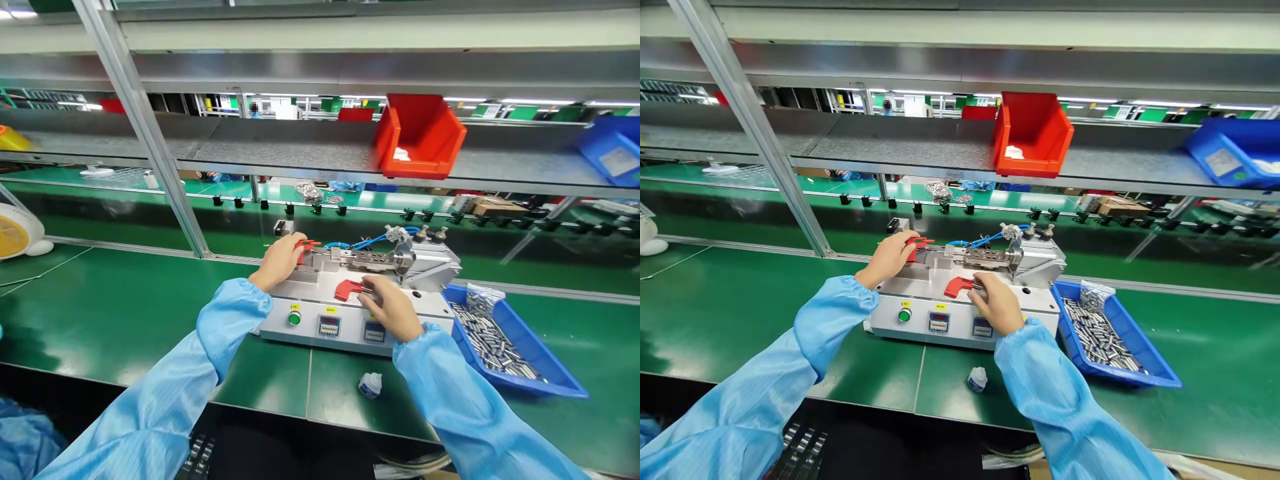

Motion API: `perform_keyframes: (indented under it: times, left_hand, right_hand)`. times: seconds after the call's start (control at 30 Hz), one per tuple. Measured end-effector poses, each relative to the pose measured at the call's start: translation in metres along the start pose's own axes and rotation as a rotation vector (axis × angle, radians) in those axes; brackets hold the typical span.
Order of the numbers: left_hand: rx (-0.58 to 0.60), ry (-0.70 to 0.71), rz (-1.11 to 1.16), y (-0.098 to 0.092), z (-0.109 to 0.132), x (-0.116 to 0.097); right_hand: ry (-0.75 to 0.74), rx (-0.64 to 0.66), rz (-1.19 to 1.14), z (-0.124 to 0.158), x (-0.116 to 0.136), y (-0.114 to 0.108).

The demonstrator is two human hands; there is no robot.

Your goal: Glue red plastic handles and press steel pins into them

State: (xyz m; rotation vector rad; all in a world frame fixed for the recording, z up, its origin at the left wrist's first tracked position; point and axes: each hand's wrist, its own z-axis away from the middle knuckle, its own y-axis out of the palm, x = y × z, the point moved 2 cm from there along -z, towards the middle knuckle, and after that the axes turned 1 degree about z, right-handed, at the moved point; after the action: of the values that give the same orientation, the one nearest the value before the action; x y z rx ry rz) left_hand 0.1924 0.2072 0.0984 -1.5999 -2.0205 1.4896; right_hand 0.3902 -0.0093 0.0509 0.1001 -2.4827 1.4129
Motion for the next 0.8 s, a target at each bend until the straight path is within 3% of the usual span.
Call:
perform_keyframes:
  times: [0.23, 0.37, 0.53, 0.6, 0.7, 0.8]
  left_hand:
    - [0.066, 0.002, -0.217, 0.015, 0.015, -0.007]
    - [0.057, 0.071, -0.343, 0.011, 0.02, -0.01]
    - [0.132, 0.115, -0.378, -0.003, 0.014, -0.012]
    - [0.099, 0.202, -0.336, -0.004, 0.031, -0.01]
    - [-0.028, 0.357, -0.2, 0.008, 0.089, -0.001]
    - [-0.069, 0.352, -0.095, 0.026, 0.146, 0.017]
  right_hand:
    - [0.005, -0.021, -0.006, 0.006, 0.0, 0.003]
    - [-0.005, -0.036, 0.025, 0.004, 0.0, 0.007]
    - [-0.049, -0.05, -0.018, 0.004, 0.004, 0.001]
    - [-0.058, -0.111, -0.037, 0.018, 0.005, -0.007]
    - [0.025, -0.309, -0.001, 0.06, -0.001, -0.018]
    - [0.17, -0.429, 0.048, 0.104, -0.009, -0.016]
